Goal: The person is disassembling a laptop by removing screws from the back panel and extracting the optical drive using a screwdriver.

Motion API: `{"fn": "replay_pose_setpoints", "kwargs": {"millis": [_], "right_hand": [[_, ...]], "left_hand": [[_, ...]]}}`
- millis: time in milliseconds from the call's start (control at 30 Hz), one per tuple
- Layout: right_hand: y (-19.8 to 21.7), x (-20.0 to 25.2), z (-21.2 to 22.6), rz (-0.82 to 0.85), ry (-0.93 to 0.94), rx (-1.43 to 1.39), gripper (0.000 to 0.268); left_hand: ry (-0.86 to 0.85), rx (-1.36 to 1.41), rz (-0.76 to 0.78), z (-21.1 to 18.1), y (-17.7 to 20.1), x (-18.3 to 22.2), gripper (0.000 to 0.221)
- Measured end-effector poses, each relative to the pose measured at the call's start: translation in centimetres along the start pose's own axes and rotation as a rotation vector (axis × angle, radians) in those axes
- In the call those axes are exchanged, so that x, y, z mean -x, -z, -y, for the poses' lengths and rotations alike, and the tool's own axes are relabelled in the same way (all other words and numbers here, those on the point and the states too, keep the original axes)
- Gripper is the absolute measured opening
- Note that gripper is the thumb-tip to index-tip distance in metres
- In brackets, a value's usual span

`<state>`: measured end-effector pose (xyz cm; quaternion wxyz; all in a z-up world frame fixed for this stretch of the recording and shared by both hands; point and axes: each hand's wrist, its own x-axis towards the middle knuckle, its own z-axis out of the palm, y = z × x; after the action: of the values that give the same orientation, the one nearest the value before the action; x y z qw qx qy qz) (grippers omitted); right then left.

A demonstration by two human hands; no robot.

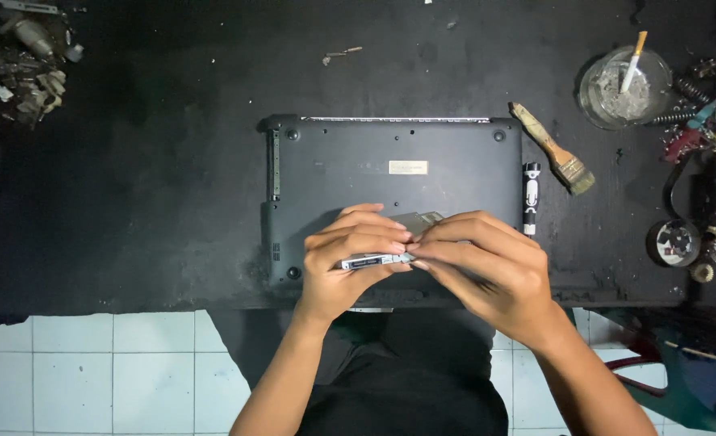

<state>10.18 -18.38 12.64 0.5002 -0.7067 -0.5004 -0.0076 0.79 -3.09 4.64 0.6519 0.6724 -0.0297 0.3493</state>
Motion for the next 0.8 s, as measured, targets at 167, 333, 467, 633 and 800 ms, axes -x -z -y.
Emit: {"fn": "replay_pose_setpoints", "kwargs": {"millis": [167,333,467,633,800], "right_hand": [[0.06,-0.01,0.02,0.003,-0.018,-0.017,0.015],[0.31,-0.01,0.18,0.012,-0.040,-0.026,0.016],[0.35,-0.04,0.27,0.019,-0.058,-0.026,0.016],[0.42,-0.14,0.32,0.015,-0.058,-0.021,0.016],[0.45,-0.22,0.41,0.009,-0.054,-0.016,0.015]], "left_hand": [[0.012,-0.003,0.000,-0.06,0.03,-0.04,0.013],[0.008,-0.007,-0.005,0.03,-0.21,-0.04,0.014],[0.015,0.009,-0.002,-0.01,-0.28,-0.12,0.013],[0.035,0.026,0.002,-0.35,-0.37,-0.48,0.013],[0.021,0.007,0.011,-0.40,-0.30,-0.54,0.013]]}}
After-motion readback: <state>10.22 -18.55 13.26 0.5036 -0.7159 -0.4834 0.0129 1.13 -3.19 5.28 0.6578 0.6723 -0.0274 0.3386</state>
